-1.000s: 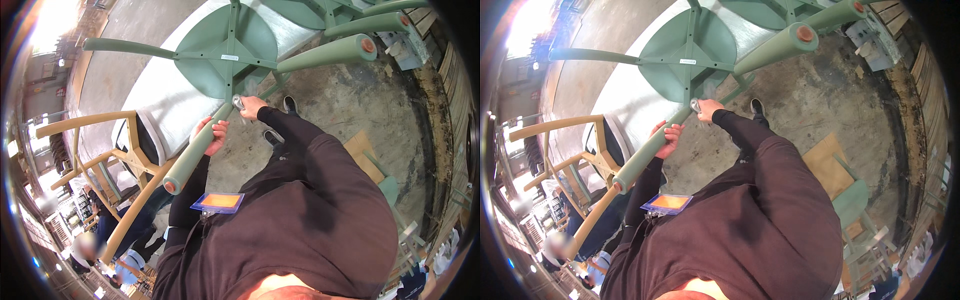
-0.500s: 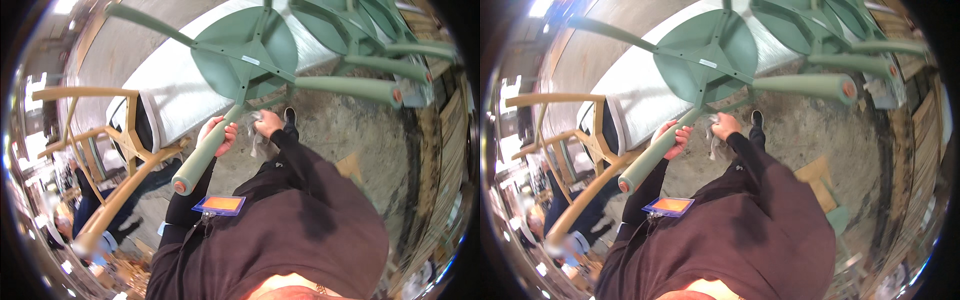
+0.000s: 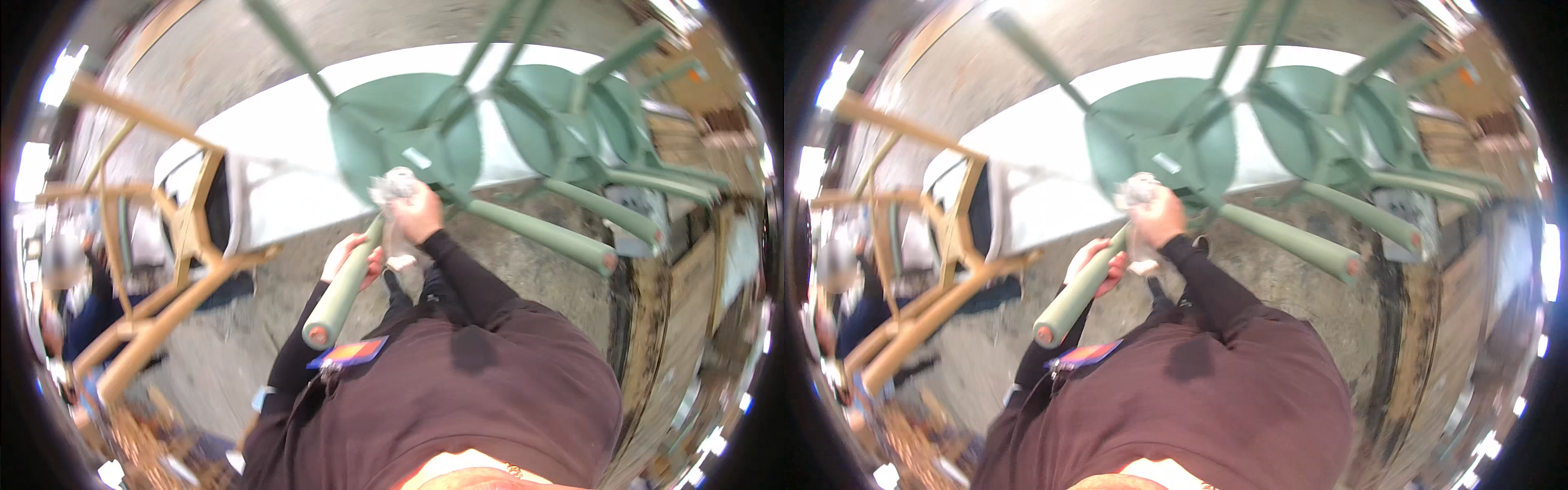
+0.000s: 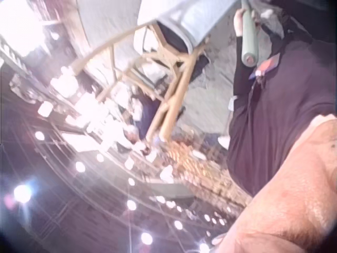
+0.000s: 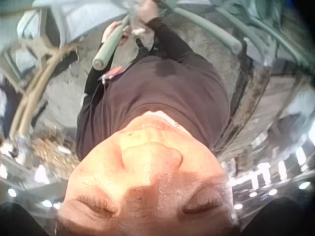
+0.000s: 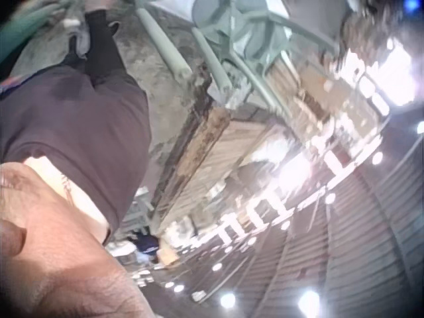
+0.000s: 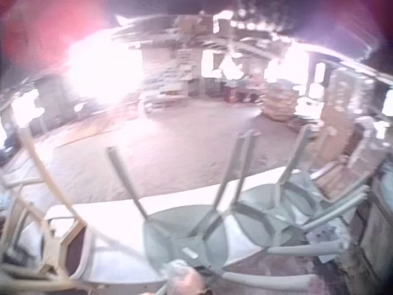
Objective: The person wipes the underside and legs of several green chairs using a cloth. They lift and reposition chairs to access different surfaces, then place them back on the floor. The task is performed repeatedly across multiple chairs in a warehouse-like setting.
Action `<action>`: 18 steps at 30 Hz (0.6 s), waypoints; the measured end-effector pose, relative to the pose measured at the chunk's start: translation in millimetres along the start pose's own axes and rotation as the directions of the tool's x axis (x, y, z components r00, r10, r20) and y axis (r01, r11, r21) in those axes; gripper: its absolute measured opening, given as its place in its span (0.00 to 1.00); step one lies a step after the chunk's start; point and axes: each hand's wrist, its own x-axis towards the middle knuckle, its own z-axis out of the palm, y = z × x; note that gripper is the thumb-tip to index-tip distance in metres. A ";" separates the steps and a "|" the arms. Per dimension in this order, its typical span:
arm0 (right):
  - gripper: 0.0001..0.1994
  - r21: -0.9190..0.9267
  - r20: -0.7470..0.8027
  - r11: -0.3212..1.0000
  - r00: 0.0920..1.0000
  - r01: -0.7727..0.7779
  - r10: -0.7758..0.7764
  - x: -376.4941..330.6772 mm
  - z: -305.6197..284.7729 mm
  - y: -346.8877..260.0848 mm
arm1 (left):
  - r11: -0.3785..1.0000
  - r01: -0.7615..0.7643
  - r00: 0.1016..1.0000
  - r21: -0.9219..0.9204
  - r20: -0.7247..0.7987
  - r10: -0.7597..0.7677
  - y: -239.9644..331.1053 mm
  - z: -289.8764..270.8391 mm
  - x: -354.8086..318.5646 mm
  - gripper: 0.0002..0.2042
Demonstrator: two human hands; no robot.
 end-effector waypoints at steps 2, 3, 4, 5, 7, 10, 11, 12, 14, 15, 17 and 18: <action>0.24 -0.403 -0.028 0.884 0.962 0.236 -0.270 9.3 54.7 -51.0 | 0.997 -0.070 0.991 0.036 0.120 0.065 7.9 -24.8 -4.3 0.19; 0.26 -0.294 0.262 0.944 0.962 0.150 -0.071 17.5 80.1 -103.5 | 0.997 -0.057 0.996 -0.052 0.070 0.061 17.6 -42.4 -19.3 0.19; 0.28 -0.302 0.216 0.888 0.932 0.347 -0.291 42.8 82.9 -89.2 | 0.994 0.101 0.995 -0.050 0.024 -0.100 15.4 -21.6 5.6 0.19; 0.31 -0.333 0.254 0.786 0.852 0.521 -0.458 57.5 94.6 -94.1 | 0.989 0.133 0.991 -0.070 -0.025 -0.135 10.1 -6.2 13.6 0.17; 0.47 -0.537 0.475 0.763 0.876 0.361 -0.080 69.1 108.6 -109.5 | 0.992 0.112 0.989 -0.061 -0.089 -0.117 5.5 8.3 18.5 0.16; 0.36 -0.292 0.482 0.814 0.813 0.501 -0.328 54.0 99.3 -113.1 | 0.986 0.130 0.990 -0.105 -0.036 -0.134 9.2 1.5 16.0 0.20; 0.26 -0.225 0.492 0.774 0.754 0.592 -0.434 39.1 97.1 -115.8 | 0.975 0.146 0.989 -0.166 0.011 -0.146 16.2 -3.6 7.4 0.21; 0.15 -0.058 0.497 0.779 0.695 0.624 -0.520 20.0 84.4 -112.2 | 0.961 0.165 0.986 -0.220 0.055 -0.157 21.8 -7.3 -1.0 0.21; 0.11 -0.307 0.529 0.675 0.710 0.671 -0.465 -26.8 17.9 -92.3 | 0.962 0.126 0.992 -0.243 0.031 -0.122 27.8 -9.0 -5.2 0.20; 0.13 -0.313 0.412 0.714 0.767 0.626 -0.491 -60.1 -30.8 -69.8 | 0.963 0.130 0.991 -0.237 0.003 -0.133 23.5 -9.7 -0.2 0.20; 0.16 -0.492 0.227 0.798 0.936 0.350 -0.270 -134.3 -122.2 -13.6 | 0.988 0.091 0.996 -0.122 -0.003 -0.092 -0.1 -6.5 8.3 0.19; 0.18 -0.591 0.161 0.793 0.985 0.147 -0.063 -167.2 -164.1 6.8 | 0.998 0.023 1.000 -0.060 0.009 -0.022 -3.6 -3.1 4.5 0.18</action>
